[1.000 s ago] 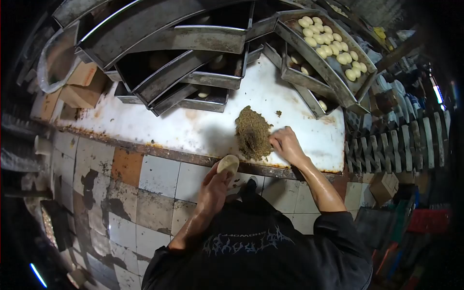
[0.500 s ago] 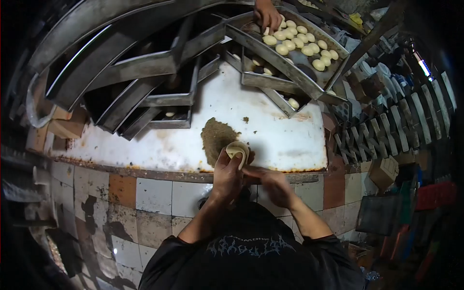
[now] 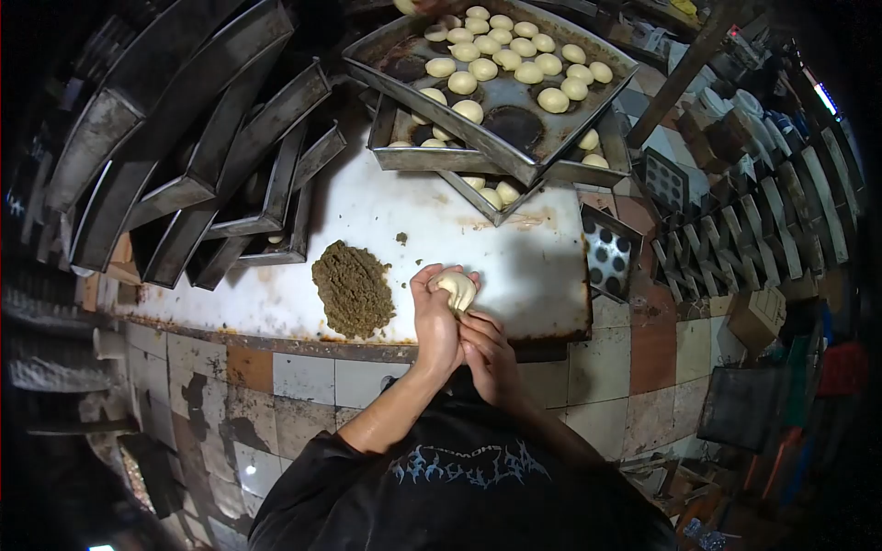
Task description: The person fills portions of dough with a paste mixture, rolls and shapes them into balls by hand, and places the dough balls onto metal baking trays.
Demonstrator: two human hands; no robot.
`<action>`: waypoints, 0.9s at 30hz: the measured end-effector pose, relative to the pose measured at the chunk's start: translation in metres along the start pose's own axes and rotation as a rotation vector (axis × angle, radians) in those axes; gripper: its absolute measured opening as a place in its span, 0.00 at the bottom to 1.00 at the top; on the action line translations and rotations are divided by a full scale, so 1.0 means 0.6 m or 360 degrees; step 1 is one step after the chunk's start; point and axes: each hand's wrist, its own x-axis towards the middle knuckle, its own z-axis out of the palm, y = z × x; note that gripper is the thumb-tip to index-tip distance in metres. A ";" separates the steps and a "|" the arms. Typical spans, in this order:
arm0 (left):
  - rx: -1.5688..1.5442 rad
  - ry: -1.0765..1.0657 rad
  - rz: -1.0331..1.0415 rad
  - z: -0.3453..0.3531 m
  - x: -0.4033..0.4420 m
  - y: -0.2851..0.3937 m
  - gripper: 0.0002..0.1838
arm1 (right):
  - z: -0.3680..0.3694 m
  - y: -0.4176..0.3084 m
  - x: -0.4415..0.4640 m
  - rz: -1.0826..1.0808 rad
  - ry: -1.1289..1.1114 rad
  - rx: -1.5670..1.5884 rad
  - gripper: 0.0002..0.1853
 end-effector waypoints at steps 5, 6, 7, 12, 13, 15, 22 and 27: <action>0.2910 -0.0991 0.1337 -0.081 0.074 -0.073 0.29 | -0.086 0.077 0.035 0.0731 0.0161 0.0175 0.10; 0.2946 -0.1080 0.1092 -0.085 0.070 -0.072 0.34 | -0.088 0.090 0.062 0.0828 0.0224 0.0158 0.10; 0.2972 -0.1166 0.0834 -0.067 0.054 -0.050 0.39 | -0.069 0.119 0.089 0.0678 0.0329 0.0111 0.10; 0.1709 -0.0912 0.0942 -0.012 0.035 0.189 0.45 | 0.051 0.112 0.072 -0.0064 -0.0339 -0.0606 0.05; 0.1582 -0.0812 0.1036 -0.038 0.045 0.221 0.43 | 0.050 0.070 0.046 -0.0250 -0.0383 -0.0814 0.06; 0.1464 -0.0818 0.0998 -0.117 0.044 0.276 0.41 | -0.011 0.075 -0.006 -0.0148 -0.0435 -0.0693 0.09; 0.1116 -0.0850 0.0367 -0.340 0.029 0.316 0.28 | -0.004 0.185 0.143 0.0592 0.0257 -0.0990 0.10; 0.1401 -0.1511 0.0108 -0.376 0.082 0.392 0.23 | 0.121 0.046 0.069 0.0354 0.0111 -0.1150 0.12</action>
